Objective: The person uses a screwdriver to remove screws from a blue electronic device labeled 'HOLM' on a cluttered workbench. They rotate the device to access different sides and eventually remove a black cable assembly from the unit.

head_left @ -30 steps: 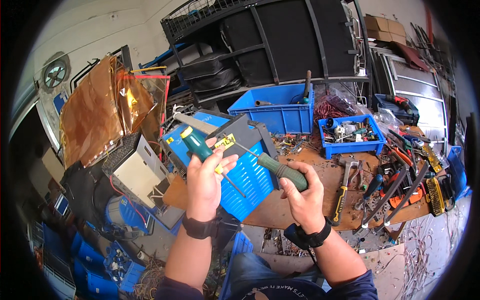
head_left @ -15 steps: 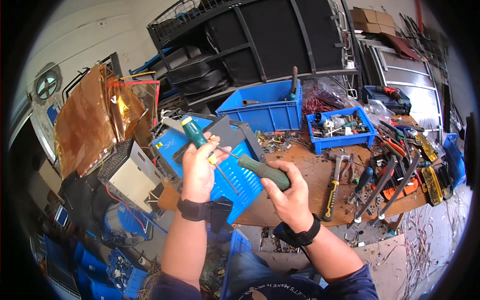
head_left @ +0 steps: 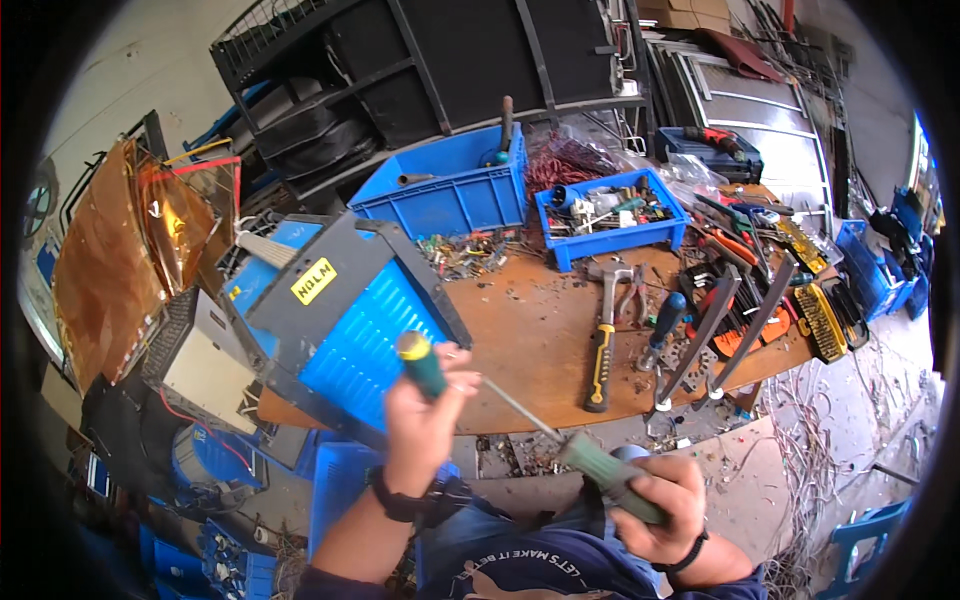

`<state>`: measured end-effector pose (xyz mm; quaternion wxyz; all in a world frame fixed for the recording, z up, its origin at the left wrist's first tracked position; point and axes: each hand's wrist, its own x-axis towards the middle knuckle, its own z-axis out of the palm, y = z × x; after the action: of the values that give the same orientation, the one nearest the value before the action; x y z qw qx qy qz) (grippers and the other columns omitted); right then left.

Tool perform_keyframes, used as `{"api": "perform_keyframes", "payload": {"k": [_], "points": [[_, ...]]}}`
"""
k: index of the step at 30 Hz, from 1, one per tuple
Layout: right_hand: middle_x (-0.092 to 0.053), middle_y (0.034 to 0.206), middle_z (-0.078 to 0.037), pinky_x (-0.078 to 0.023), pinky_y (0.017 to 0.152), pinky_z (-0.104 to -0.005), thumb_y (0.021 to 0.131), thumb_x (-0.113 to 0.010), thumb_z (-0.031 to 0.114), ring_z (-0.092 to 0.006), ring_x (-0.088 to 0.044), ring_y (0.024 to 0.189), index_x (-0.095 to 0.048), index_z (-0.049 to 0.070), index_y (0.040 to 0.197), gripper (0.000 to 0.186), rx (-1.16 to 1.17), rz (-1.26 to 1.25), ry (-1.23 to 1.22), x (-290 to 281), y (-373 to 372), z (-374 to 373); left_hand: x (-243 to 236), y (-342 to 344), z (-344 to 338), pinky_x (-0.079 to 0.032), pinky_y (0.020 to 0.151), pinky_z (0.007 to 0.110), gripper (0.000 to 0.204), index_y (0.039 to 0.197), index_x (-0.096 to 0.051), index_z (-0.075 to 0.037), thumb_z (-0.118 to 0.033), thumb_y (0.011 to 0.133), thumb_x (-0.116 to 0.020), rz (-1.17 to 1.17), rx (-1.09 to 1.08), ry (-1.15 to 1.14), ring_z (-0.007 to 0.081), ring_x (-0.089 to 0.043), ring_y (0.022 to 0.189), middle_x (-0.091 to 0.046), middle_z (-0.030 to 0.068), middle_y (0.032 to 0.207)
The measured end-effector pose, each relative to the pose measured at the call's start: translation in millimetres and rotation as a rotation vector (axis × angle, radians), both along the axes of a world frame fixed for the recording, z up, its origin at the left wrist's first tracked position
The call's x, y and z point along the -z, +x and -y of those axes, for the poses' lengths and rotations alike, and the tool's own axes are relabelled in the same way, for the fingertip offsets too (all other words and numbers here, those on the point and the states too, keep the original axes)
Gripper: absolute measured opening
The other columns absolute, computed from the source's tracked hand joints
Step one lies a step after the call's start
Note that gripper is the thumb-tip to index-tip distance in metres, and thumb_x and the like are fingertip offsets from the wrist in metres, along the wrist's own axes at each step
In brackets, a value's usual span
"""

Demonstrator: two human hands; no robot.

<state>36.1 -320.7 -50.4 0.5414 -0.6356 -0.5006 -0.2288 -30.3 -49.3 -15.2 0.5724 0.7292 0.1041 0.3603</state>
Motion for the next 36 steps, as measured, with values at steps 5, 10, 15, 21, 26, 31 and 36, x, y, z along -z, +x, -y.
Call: {"api": "perform_keyframes", "payload": {"k": [5, 10, 15, 21, 26, 31, 36], "points": [[-0.058, 0.092, -0.017, -0.048, 0.071, -0.0375, 0.076, -0.076, 0.026, -0.0268, -0.060, 0.079, -0.055, 0.003, 0.102, 0.041, 0.099, -0.210, 0.015, 1, -1, 57, 43, 62, 5, -0.056, 0.073, 0.034, 0.031, 0.119, -0.050, 0.003, 0.002, 0.088, -0.055, -0.037, 0.116, -0.196, 0.0228, -0.067, 0.085, -0.063, 0.0144, 0.107], [-0.057, 0.089, -0.016, -0.047, 0.071, -0.0354, 0.077, -0.076, 0.032, -0.0253, -0.058, 0.079, -0.055, 0.002, 0.099, 0.043, 0.250, -0.298, 0.038, -1, -6, 93, -14, 162, -74, -0.047, 0.057, 0.029, 0.015, 0.096, -0.058, 0.000, -0.006, 0.084, -0.065, 0.092, -0.294, 0.254, 0.0118, -0.057, 0.061, -0.062, 0.0043, 0.075], [-0.056, 0.089, -0.016, -0.046, 0.073, -0.0356, 0.077, -0.076, 0.031, -0.0252, -0.056, 0.081, -0.055, 0.001, 0.100, 0.043, 0.338, -0.326, 0.037, 2, 0, 111, -27, 185, -98, -0.055, 0.066, 0.028, 0.023, 0.106, -0.055, 0.002, 0.002, 0.084, -0.061, 0.181, -0.164, -0.144, 0.0177, -0.065, 0.072, -0.065, 0.0113, 0.089], [-0.062, 0.090, -0.019, -0.048, 0.072, -0.0372, 0.070, -0.078, 0.020, -0.0285, -0.060, 0.079, -0.061, 0.000, 0.101, 0.041, 0.308, -0.325, 0.094, 9, 17, 129, -20, 151, -65, -0.049, 0.074, 0.028, 0.027, 0.112, -0.055, -0.001, -0.008, 0.087, -0.061, 0.205, -0.036, -0.265, 0.0162, -0.060, 0.089, -0.062, 0.0115, 0.103], [-0.060, 0.092, -0.018, -0.047, 0.074, -0.0349, 0.068, -0.075, 0.011, -0.0265, -0.060, 0.083, -0.058, 0.000, 0.102, 0.040, 0.412, -0.417, 0.168, 16, 16, 147, -55, 130, -20, -0.035, 0.060, 0.023, 0.022, 0.106, -0.059, -0.002, -0.013, 0.088, -0.055, 0.309, 0.018, -0.103, 0.0076, -0.043, 0.068, -0.047, -0.0013, 0.078], [-0.057, 0.097, -0.015, -0.045, 0.078, -0.0324, 0.068, -0.070, 0.006, -0.0231, -0.056, 0.087, -0.057, -0.001, 0.104, 0.039, 0.535, -0.550, 0.281, 20, 15, 161, -88, 123, 15, -0.034, 0.056, 0.023, 0.028, 0.110, -0.056, 0.000, -0.020, 0.091, -0.054, 0.428, 0.152, -0.140, 0.0072, -0.045, 0.070, -0.048, 0.0011, 0.085], [-0.057, 0.100, -0.013, -0.044, 0.080, -0.0301, 0.074, -0.071, 0.010, -0.0207, -0.055, 0.090, -0.058, -0.002, 0.106, 0.037, 0.613, -0.569, 0.297, 29, 22, 170, -94, 130, 44, -0.037, 0.050, 0.022, 0.036, 0.112, -0.055, 0.000, -0.032, 0.095, -0.057, 0.295, 0.384, -0.115, 0.0092, -0.051, 0.071, -0.051, 0.0037, 0.090]]}}
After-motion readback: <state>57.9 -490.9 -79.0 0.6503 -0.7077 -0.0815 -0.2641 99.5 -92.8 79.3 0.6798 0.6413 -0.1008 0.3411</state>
